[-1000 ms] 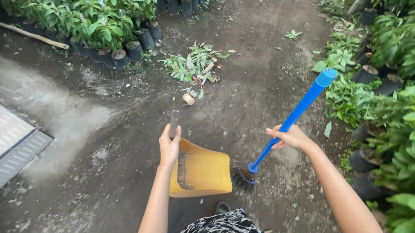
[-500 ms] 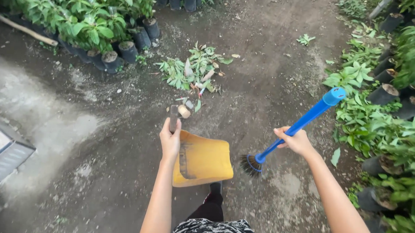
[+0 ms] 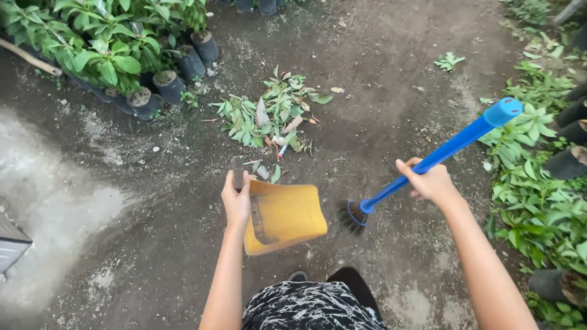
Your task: Sweep up leaves and debris from the ground into a dustpan and clear a yard area.
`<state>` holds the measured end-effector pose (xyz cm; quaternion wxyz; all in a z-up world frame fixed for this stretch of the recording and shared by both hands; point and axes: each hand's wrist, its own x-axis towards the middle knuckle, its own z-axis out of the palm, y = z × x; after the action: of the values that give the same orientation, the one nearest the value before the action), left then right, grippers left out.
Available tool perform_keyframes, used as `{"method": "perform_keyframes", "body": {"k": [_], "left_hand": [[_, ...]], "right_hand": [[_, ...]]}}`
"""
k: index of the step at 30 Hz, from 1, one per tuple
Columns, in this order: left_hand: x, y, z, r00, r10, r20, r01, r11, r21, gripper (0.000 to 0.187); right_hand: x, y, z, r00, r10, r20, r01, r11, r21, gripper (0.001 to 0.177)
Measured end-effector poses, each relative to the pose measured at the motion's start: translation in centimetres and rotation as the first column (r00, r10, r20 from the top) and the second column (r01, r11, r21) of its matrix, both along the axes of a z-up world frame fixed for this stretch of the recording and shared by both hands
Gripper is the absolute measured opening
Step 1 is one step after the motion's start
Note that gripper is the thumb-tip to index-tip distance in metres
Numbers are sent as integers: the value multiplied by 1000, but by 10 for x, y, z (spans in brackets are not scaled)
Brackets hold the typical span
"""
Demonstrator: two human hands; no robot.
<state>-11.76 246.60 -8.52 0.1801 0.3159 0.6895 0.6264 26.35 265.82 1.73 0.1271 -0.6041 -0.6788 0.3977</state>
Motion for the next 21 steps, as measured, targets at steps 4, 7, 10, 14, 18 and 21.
{"method": "perform_keyframes", "body": {"k": [4,7,10,14,18,21], "left_hand": [[-11,68,-20,997,63,-43,-65,997,-39,20],[-18,123,-48,990,104,-91,-106,994,-18,19],[-23,181,-70,970,173,-169,-189,978,-84,19],[-30,260,-94,925,279,-258,-320,938,-135,18],[-37,327,-103,889,375,-263,-420,896,-142,20],[-42,364,-109,861,440,-256,-484,864,-139,24]], "right_hand": [[-9,86,-2,994,-37,99,50,991,-126,57],[-1,162,-29,998,-48,-46,37,975,-219,61],[4,241,-61,983,-37,-181,-14,962,-273,59],[-5,345,-92,961,33,-276,-122,942,-313,52],[-31,432,-106,928,74,-366,-198,928,-316,45],[-48,495,-134,828,123,-547,-336,891,-307,30]]}}
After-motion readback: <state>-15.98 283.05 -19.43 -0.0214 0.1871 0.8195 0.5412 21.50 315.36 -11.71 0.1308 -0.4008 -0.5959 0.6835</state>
